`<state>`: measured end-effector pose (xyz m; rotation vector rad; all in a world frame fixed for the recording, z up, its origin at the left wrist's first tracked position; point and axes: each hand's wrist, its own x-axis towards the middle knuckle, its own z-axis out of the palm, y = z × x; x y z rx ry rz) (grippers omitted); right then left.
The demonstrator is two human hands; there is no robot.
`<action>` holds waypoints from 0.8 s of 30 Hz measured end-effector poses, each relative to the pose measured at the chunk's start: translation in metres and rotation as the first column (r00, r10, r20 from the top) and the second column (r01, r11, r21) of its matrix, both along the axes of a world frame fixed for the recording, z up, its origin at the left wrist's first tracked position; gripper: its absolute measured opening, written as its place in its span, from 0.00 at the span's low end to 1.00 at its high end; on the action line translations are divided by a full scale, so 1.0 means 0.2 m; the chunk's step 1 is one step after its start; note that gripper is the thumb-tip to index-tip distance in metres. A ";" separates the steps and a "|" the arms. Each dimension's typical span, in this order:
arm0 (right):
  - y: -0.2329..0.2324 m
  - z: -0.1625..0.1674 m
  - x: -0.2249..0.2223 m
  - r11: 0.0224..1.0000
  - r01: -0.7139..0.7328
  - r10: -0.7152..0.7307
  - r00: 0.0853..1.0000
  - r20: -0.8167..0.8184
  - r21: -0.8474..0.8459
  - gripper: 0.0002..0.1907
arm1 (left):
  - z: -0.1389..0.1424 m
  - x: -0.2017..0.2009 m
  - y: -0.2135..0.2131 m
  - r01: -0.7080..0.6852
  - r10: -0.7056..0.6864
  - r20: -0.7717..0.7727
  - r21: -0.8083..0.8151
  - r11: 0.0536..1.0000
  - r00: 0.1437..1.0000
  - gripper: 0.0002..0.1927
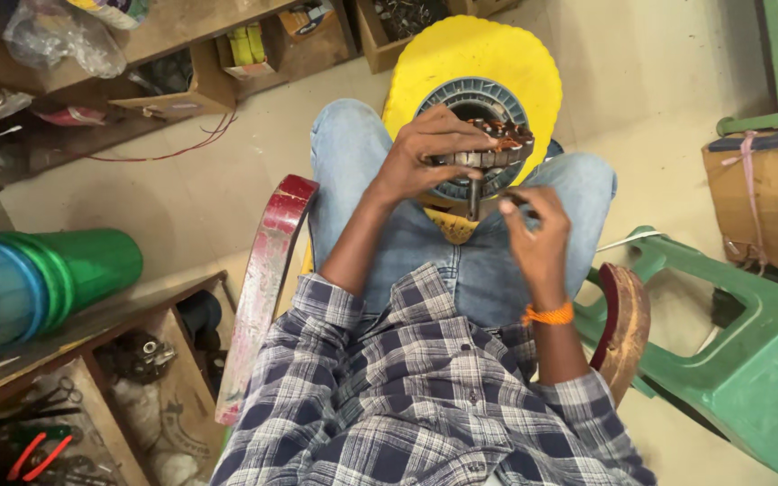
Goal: The person sits on a chair with a small engine component resting on a yellow stool between their legs. They manipulate and fit small parts onto the component by hand, use a green-handled screwdriver on it, briefly reach to the workbench to pick up a pen-like tool, and continue fitting parts by hand.
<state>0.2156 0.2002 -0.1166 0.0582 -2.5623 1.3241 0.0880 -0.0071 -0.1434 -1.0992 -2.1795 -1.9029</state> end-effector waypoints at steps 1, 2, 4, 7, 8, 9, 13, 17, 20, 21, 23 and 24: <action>0.02 0.04 0.03 0.999 0.040 -0.040 0.997 0.067 -0.011 0.08 | 0.01 0.01 -0.01 0.000 0.000 0.006 -0.013 1.000 1.000 0.25; 0.06 0.08 0.05 0.997 0.079 -0.075 0.988 0.133 -0.020 0.07 | 0.02 0.02 -0.03 -0.002 0.002 0.011 -0.027 1.000 1.000 0.26; 0.11 0.13 0.10 0.989 0.124 -0.101 0.964 0.246 -0.080 0.07 | 0.03 0.06 -0.05 -0.026 0.026 0.019 -0.023 0.999 0.999 0.29; 0.16 0.16 0.16 0.971 0.158 -0.084 0.928 0.362 -0.181 0.07 | 0.02 0.16 -0.04 -0.132 0.132 0.017 -0.011 0.991 0.991 0.35; 0.17 0.15 0.16 0.970 0.167 -0.090 0.923 0.373 -0.177 0.07 | 0.01 0.18 -0.02 -0.195 0.194 -0.009 -0.031 0.980 0.981 0.35; 0.17 0.14 0.14 0.971 0.164 -0.092 0.926 0.367 -0.171 0.07 | 0.00 0.18 -0.01 -0.266 0.264 -0.051 -0.038 0.963 0.963 0.35; 0.16 0.06 0.11 0.979 0.182 -0.130 0.906 0.403 -0.093 0.06 | -0.08 0.17 0.04 -0.345 0.345 -0.061 0.009 0.939 0.937 0.24; 0.17 0.01 0.10 0.958 0.202 -0.113 0.917 0.382 -0.203 0.07 | -0.13 0.13 0.02 -0.336 0.338 -0.079 0.044 0.941 0.938 0.22; 0.21 0.05 0.00 0.967 0.203 -0.148 0.939 0.310 -0.155 0.08 | -0.12 0.11 0.01 -0.305 0.308 -0.066 0.055 0.951 0.949 0.27; 0.23 0.09 -0.05 0.978 0.177 -0.143 0.956 0.258 -0.114 0.07 | -0.11 0.11 0.00 -0.280 0.282 -0.016 0.069 0.957 0.959 0.30; 0.25 0.21 -0.19 0.991 0.136 -0.134 0.980 0.144 -0.006 0.07 | -0.08 0.11 -0.01 -0.281 0.278 0.042 0.183 0.942 0.960 0.32; 0.27 0.28 -0.30 0.990 0.121 -0.127 0.989 0.079 0.067 0.06 | -0.07 0.11 -0.01 -0.304 0.302 0.054 0.286 0.909 0.952 0.32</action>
